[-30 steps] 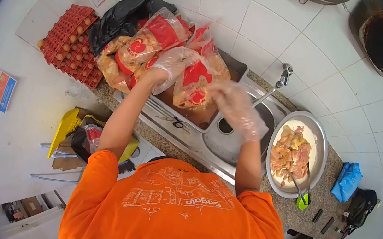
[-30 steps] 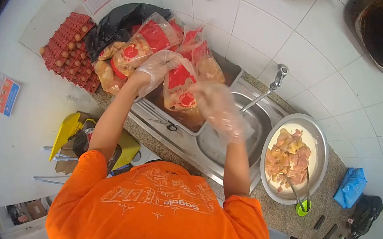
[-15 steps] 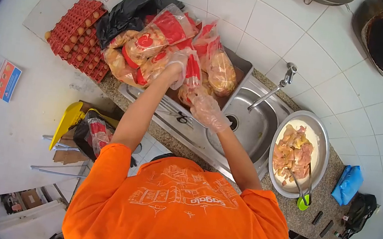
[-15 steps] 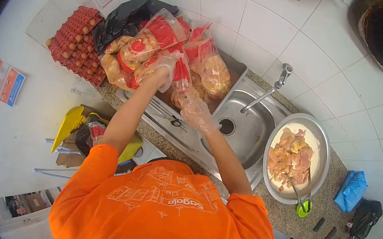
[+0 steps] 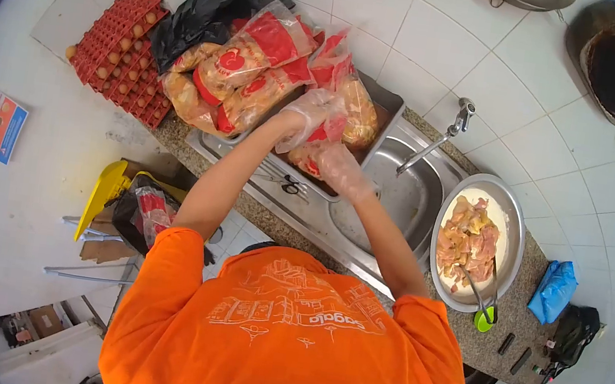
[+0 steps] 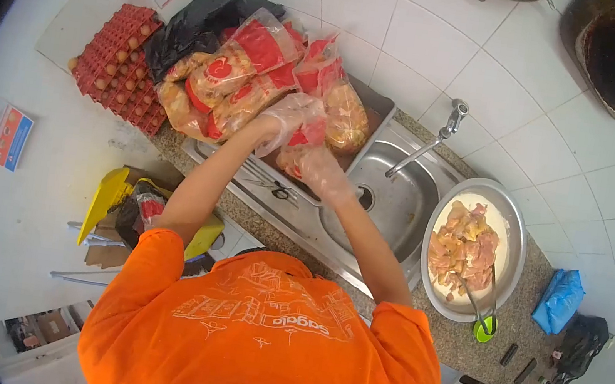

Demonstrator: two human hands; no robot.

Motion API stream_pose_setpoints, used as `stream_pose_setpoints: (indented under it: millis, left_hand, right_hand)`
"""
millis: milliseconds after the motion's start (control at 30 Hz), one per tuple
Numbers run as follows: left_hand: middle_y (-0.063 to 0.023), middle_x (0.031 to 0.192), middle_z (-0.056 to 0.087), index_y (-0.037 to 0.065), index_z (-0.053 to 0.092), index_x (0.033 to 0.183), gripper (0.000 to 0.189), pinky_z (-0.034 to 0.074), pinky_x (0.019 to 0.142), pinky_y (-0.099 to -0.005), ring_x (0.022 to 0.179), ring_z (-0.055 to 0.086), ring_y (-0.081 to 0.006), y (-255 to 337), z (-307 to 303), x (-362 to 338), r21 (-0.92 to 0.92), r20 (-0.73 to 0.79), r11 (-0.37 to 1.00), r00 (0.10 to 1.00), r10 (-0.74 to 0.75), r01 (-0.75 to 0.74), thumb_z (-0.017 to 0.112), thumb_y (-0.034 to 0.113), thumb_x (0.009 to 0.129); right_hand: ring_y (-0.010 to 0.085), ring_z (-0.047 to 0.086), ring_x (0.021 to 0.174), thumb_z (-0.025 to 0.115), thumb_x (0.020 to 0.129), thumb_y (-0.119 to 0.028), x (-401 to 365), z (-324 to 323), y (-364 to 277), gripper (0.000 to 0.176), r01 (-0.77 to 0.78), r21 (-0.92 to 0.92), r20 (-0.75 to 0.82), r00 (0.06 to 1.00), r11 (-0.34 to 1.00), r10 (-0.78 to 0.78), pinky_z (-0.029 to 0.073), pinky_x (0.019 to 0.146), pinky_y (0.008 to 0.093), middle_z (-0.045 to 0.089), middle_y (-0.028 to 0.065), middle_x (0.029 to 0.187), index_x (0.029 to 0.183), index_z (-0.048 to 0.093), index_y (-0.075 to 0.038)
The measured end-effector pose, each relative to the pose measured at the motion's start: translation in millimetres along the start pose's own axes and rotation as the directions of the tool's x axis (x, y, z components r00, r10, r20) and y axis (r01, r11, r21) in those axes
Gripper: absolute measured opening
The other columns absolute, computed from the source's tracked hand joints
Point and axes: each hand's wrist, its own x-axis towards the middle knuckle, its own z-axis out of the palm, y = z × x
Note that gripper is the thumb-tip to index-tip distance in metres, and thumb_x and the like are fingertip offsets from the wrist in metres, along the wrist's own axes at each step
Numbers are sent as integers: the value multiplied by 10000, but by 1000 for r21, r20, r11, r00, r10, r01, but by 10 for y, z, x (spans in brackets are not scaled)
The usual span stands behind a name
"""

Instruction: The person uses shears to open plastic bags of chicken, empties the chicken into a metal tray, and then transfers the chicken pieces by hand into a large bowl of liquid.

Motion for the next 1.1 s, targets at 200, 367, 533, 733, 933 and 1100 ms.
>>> stream_pose_setpoints:
  millis: [200, 367, 533, 733, 933, 1100]
  left_hand:
    - [-33, 863, 622, 28, 664, 998, 206, 450, 728, -304, 777, 539, -133, -352, -60, 230, 9, 34, 1000, 999, 4, -5, 541, 192, 1007]
    - [-22, 772, 586, 46, 675, 946, 202, 422, 642, -306, 672, 498, -122, -261, -174, 244, -70, -109, 995, 990, -84, 77, 503, 139, 999]
    - [-45, 727, 624, 39, 669, 830, 270, 458, 640, -347, 668, 565, -145, -475, -85, 388, -364, -248, 931, 962, -115, 18, 545, 229, 976]
    - [-25, 750, 619, 50, 677, 848, 303, 439, 670, -308, 679, 518, -112, -903, 239, 837, -357, -205, 931, 967, -151, 70, 542, 263, 1016]
    - [-224, 958, 713, 55, 742, 932, 353, 517, 852, -449, 957, 690, -359, -814, -18, 871, 459, -164, 885, 972, 170, -78, 528, 330, 982]
    - [-270, 998, 690, 4, 736, 955, 364, 528, 872, -502, 982, 673, -416, -656, -103, 586, 512, -195, 857, 964, 180, -56, 553, 319, 959]
  right_hand:
    - [370, 671, 871, 517, 889, -118, 333, 708, 608, 220, 23, 2, 331, 943, 1000, -22, 538, 797, 421, 664, 205, 863, 1029, 644, -6]
    - [330, 641, 964, 509, 901, -156, 470, 892, 705, 272, -32, -49, 522, 851, 998, 53, 513, 864, 425, 655, 188, 981, 1104, 629, -22]
    - [285, 602, 1075, 506, 913, -194, 378, 798, 551, 351, -168, -25, 523, 838, 985, 156, 481, 940, 430, 651, 170, 1159, 1215, 612, -49]
    - [321, 619, 1020, 500, 919, -216, -54, 1169, 776, 388, 123, -403, 2, 991, 907, -133, 469, 921, 435, 664, 154, 1152, 1264, 619, -85]
    - [274, 591, 991, 536, 923, -196, 109, 553, 576, 370, -91, -156, 492, 856, 984, 157, 441, 944, 425, 630, 101, 1040, 1258, 609, -57]
    - [316, 642, 756, 521, 906, -142, -266, 1172, 1370, 299, 175, -51, 41, 984, 983, -173, 519, 675, 409, 666, 108, 886, 1188, 612, -100]
